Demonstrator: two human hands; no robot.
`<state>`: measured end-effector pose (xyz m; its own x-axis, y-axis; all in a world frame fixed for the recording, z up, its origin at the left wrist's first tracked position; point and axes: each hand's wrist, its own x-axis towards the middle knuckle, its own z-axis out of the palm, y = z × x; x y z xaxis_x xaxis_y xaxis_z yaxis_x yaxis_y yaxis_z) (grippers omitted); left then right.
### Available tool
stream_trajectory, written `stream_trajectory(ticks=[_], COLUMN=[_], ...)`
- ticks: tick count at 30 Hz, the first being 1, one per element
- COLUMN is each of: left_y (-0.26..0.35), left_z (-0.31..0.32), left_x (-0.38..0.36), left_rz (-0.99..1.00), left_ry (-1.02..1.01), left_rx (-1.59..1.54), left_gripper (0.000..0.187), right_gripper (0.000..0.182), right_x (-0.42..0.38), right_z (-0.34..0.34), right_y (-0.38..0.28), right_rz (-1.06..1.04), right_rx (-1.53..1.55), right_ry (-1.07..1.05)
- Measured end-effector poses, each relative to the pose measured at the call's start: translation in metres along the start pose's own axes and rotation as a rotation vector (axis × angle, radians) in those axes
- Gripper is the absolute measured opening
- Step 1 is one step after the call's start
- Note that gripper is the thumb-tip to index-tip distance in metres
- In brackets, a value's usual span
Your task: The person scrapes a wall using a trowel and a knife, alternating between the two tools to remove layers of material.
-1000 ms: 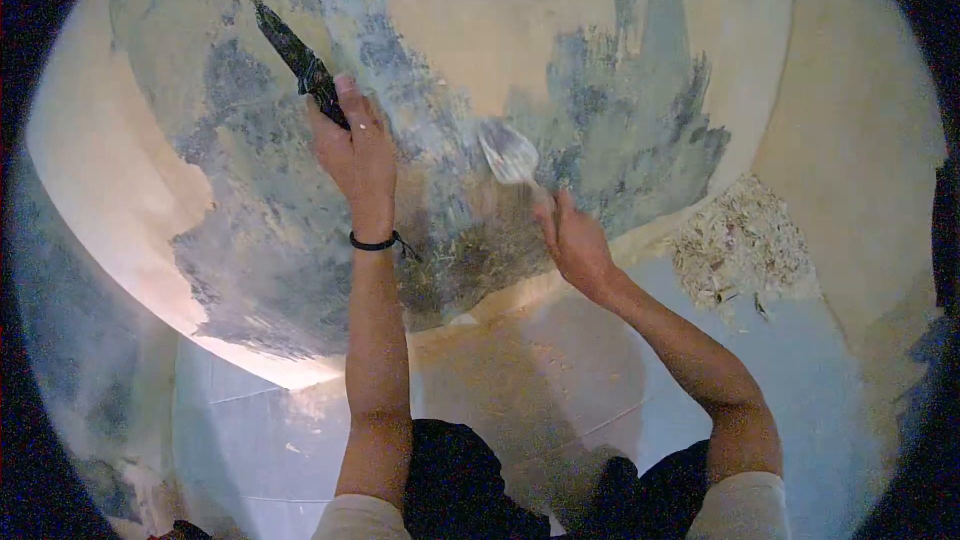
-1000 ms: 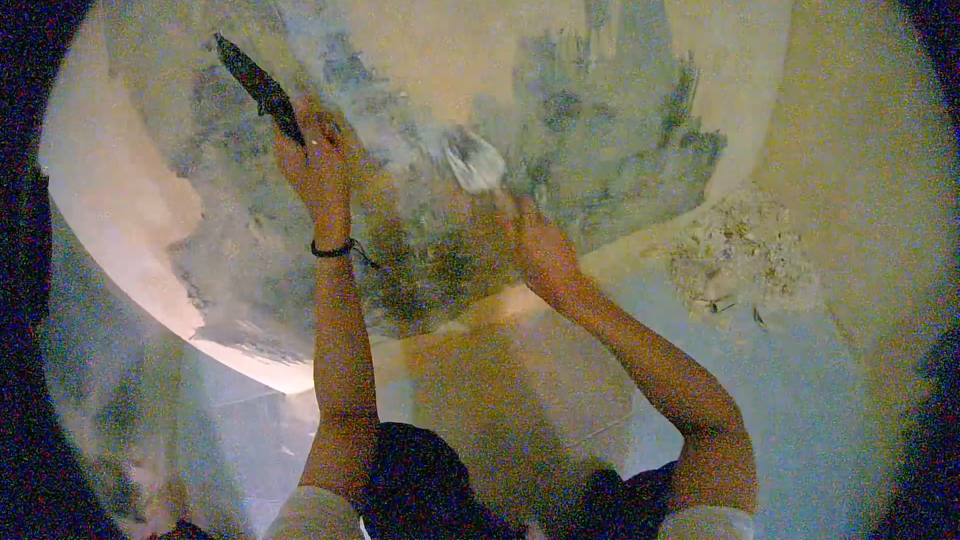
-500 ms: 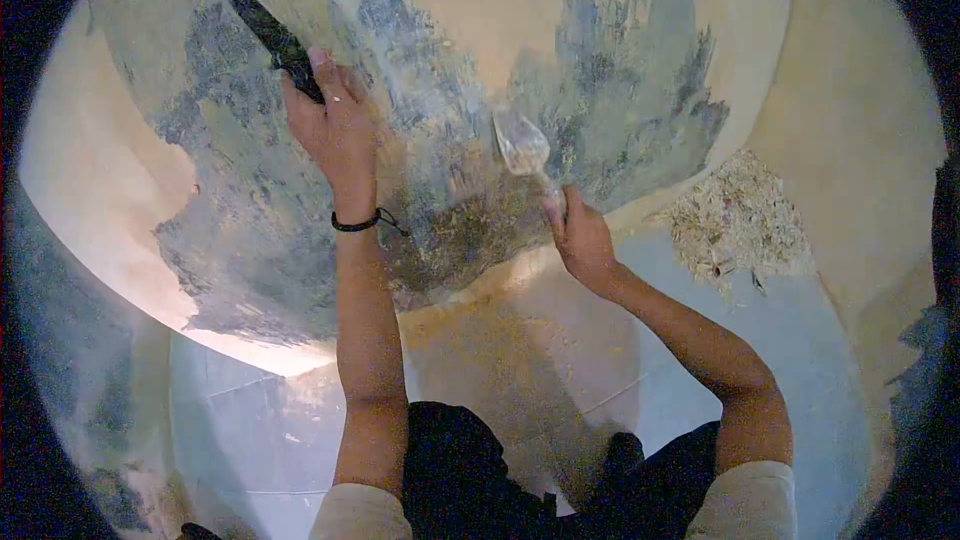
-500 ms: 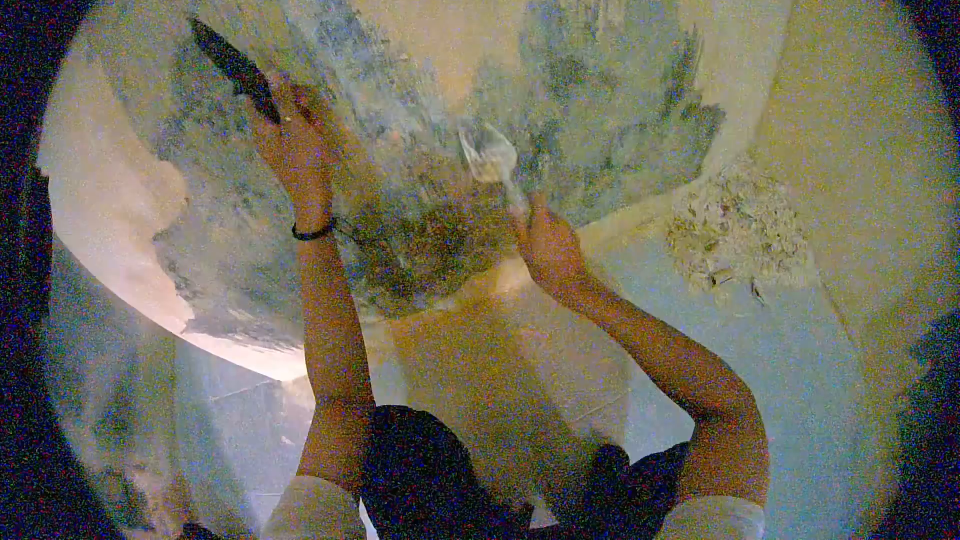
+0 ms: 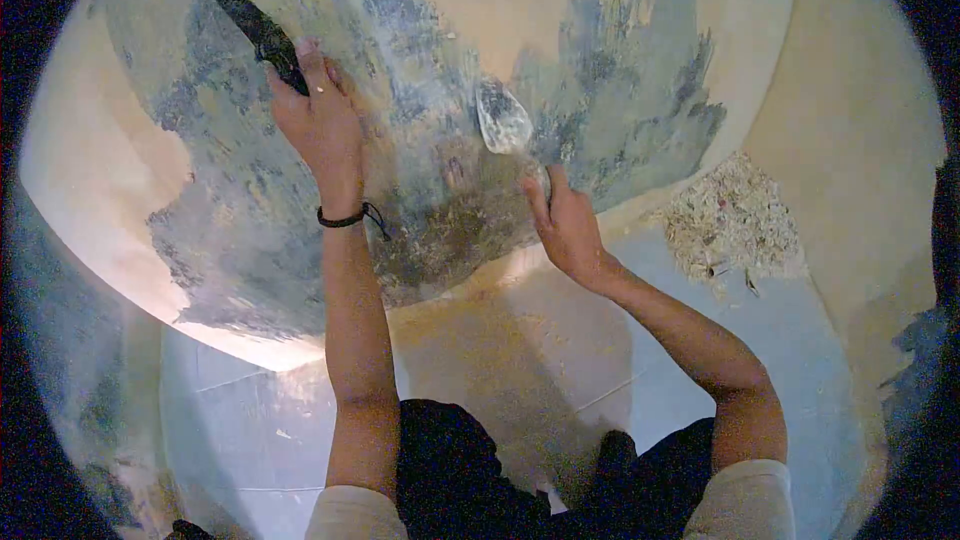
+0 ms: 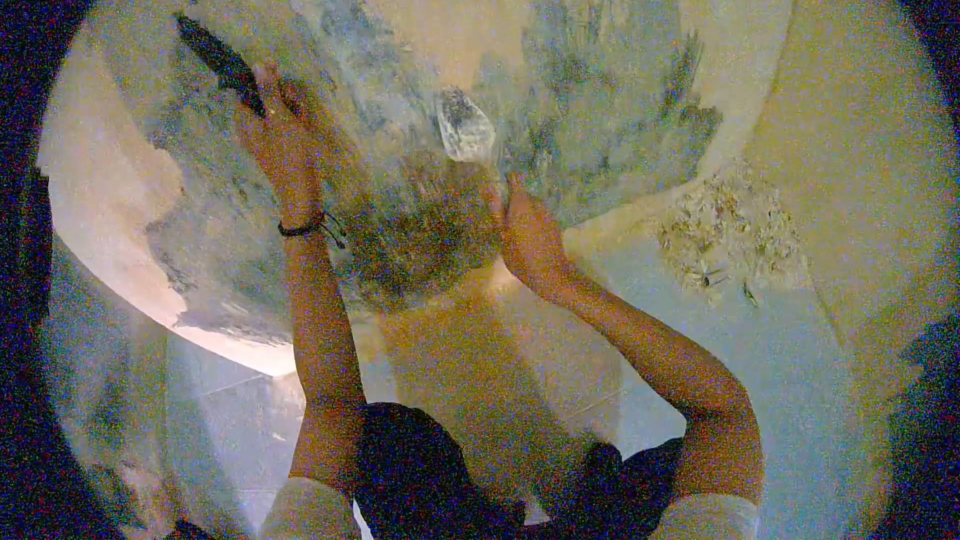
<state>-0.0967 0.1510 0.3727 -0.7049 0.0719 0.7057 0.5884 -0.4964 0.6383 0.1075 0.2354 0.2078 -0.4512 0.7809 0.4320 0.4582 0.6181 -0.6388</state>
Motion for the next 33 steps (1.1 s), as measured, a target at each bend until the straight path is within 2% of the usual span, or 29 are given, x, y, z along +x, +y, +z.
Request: stream_trajectory(ticks=[2,5,7,9,11,13,15,17,19,22,24,28,33], left_y=[-0.002,0.004,0.005,0.007,0.01,0.003,-0.005,-0.005,0.017,0.006,0.004,0.01,-0.002], left_z=[-0.004,0.001,0.0,-0.001,0.004,0.006,0.006,0.005,0.002,0.001,0.002,-0.006,-0.005], left_x=[0.005,0.001,0.001,-0.003,-0.004,-0.001,0.0,-0.003,-0.012,-0.006,-0.001,-0.002,0.004], left_rz=[-0.004,-0.037,-0.016,-0.048,-0.109,-0.091,-0.071,-0.039,-0.088,-0.083,-0.056,-0.018,-0.059], left_ry=[-0.042,0.0,-0.023,-0.025,-0.008,-0.023,-0.029,-0.03,-0.057,-0.053,-0.032,-0.034,-0.03], left_rx=[0.073,-0.02,-0.088,-0.148,-0.211,-0.237,-0.202,-0.107,-0.162,-0.17,-0.131,-0.043,-0.179], left_gripper=[0.027,0.026,0.024,0.023,0.022,0.022,0.022,0.022,0.023,0.023,0.023,0.023,0.02], right_gripper=[0.046,0.046,0.046,0.048,0.053,0.057,0.06,0.061,0.06,0.053,0.046,0.039,0.037], right_x=[0.002,-0.023,-0.039,-0.046,-0.042,-0.039,-0.031,-0.007,0.005,-0.012,-0.031,-0.031,-0.01], right_z=[-0.012,0.006,0.016,0.017,0.012,0.007,-0.001,-0.008,-0.015,-0.003,0.009,0.012,-0.007], right_y=[-0.017,0.001,0.022,0.042,0.052,0.05,0.044,0.022,0.0,-0.011,-0.008,0.012,0.006], right_rz=[0.061,-0.134,-0.208,-0.31,-0.456,-0.184,-0.062,-0.078,-0.055,0.025,0.037,0.114,0.237], right_rx=[0.07,0.212,0.299,0.276,0.144,0.241,0.3,0.346,0.444,0.71,0.775,0.709,0.711], right_ry=[-0.091,0.019,-0.038,-0.013,0.113,-0.018,-0.069,-0.036,-0.003,0.007,0.03,0.052,-0.018])
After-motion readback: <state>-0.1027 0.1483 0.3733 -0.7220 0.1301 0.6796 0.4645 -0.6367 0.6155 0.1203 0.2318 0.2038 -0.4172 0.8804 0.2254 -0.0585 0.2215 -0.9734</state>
